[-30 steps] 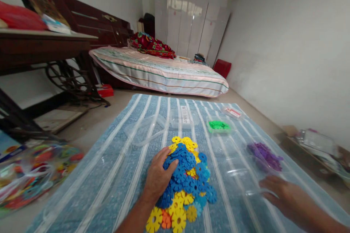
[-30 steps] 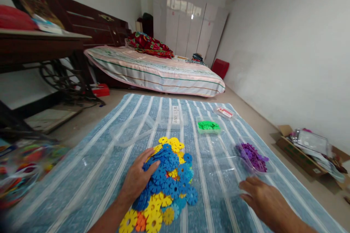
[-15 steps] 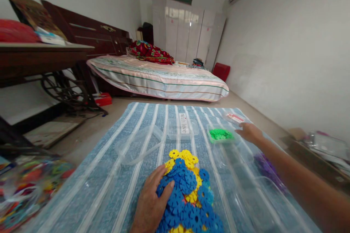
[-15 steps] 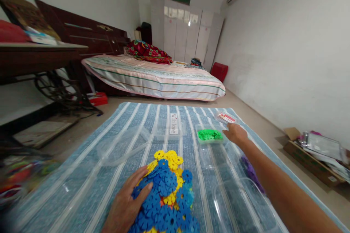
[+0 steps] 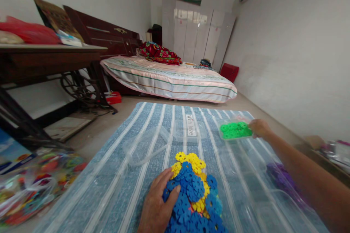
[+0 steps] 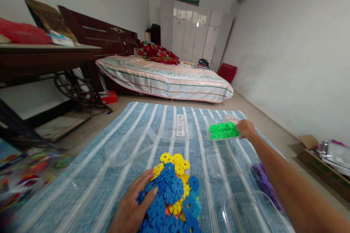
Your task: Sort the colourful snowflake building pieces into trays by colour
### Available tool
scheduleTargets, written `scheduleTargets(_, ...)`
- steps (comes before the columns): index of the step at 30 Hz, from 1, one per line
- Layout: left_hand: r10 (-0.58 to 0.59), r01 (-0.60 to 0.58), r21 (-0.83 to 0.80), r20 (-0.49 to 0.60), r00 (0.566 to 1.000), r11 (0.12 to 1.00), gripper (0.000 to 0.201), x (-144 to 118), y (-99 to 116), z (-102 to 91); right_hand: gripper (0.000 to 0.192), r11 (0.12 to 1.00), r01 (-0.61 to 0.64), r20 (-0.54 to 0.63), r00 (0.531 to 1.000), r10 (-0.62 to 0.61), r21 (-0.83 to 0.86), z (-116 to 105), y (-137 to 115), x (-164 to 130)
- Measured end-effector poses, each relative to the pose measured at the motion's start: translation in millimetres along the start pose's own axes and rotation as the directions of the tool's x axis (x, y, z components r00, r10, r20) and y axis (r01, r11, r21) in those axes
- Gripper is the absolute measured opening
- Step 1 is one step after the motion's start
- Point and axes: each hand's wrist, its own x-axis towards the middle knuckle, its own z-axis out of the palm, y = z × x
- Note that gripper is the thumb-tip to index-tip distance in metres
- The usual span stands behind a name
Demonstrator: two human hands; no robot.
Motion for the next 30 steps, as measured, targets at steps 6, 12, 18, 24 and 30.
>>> scheduleTargets(6, -0.007, 0.007, -0.003, 0.017, 1.0, 1.0, 0.039, 1.6, 10.9, -2.4, 0.028, 0.999, 0.036, -0.023, 0.999, -0.036, -0.001, -43.6, -21.5, -21.6)
scheduleTargets(12, -0.002, 0.005, -0.062, 0.046, 0.999, 0.998, 0.045, 0.6, 21.8, -5.9, 0.029, 0.916, 0.243, -0.112, 0.95, -0.291, -0.318, -34.1, -81.5, -88.1)
scheduleTargets(18, -0.016, 0.022, -0.141, 0.045, 0.999, 0.99, 0.049, -2.5, 23.0, -5.9, 0.035, 0.797, 0.373, -0.12, 0.87, -0.478, -0.475, -9.9, -128.8, -163.7)
scheduleTargets(24, -0.042, 0.054, -0.235, 0.058, 0.997, 0.97, 0.055, -5.0, 24.8, -8.7, 0.042, 0.598, 0.571, -0.157, 0.636, -0.755, -0.563, -3.6, -146.8, -207.8)
scheduleTargets(30, -0.04, 0.055, -0.3, 0.055, 0.998, 0.952, 0.055, -4.0, 27.5, -11.8, 0.039, 0.57, 0.524, -0.267, 0.543, -0.796, -0.633, -6.5, -148.5, -204.0)
